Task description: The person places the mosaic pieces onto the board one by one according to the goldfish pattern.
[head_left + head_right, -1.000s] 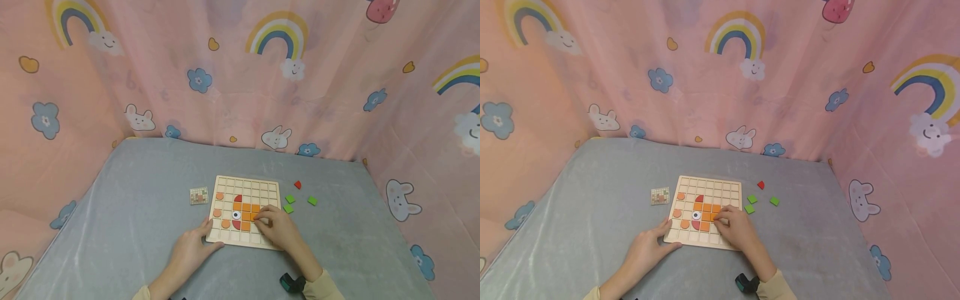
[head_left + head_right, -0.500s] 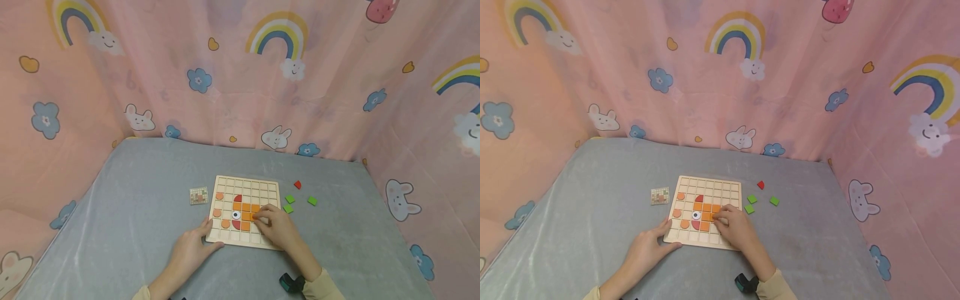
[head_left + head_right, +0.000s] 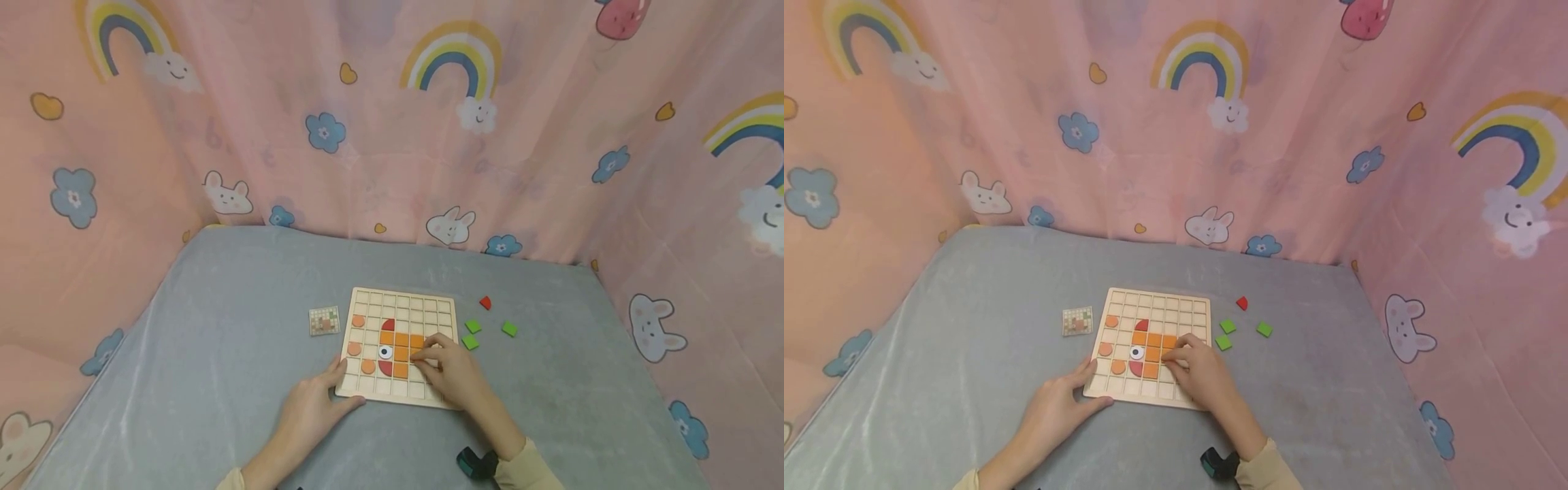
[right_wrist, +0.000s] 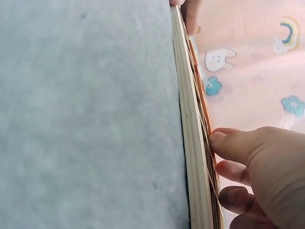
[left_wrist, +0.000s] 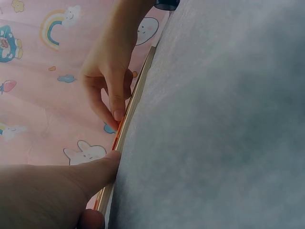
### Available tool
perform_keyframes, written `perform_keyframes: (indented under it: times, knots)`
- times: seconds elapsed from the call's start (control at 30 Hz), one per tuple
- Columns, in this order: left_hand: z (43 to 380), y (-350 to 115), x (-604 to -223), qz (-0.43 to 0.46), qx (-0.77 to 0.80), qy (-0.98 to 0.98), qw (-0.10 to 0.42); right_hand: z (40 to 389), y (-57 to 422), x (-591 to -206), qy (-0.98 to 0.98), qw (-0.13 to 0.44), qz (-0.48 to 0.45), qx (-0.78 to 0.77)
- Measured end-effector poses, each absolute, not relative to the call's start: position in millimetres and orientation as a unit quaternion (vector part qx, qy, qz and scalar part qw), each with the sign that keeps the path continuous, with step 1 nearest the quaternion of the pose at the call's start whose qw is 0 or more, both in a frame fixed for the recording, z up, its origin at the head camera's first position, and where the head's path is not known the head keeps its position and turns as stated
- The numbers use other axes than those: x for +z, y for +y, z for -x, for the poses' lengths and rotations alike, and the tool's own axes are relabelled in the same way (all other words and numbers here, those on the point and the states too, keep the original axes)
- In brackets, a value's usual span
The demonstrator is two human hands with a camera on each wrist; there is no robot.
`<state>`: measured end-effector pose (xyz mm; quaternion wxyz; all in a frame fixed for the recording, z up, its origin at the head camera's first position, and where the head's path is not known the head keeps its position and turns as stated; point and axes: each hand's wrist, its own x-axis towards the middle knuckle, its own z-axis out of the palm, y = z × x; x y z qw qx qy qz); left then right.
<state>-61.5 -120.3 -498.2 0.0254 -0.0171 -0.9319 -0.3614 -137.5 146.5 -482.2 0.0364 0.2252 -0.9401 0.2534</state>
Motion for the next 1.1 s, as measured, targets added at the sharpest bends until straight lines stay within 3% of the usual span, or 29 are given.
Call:
perform_keyframes:
  times: [0.33, 0.8, 1.1]
  knots:
    - [61.9, -120.0, -499.2, 0.018, -0.357, -0.933, 0.031, 135.5, 153.6, -489.6, -0.916, 0.056, -0.192, 0.349]
    - [63.3, -120.2, -497.8, 0.018, -0.362, -0.932, 0.027, 136.0, 155.6, -485.6, -0.911, 0.064, -0.194, 0.359]
    - [61.9, -120.2, -498.8, 0.021, -0.348, -0.936, 0.038, 130.1, 190.7, -481.3, -0.900, 0.091, -0.159, 0.395]
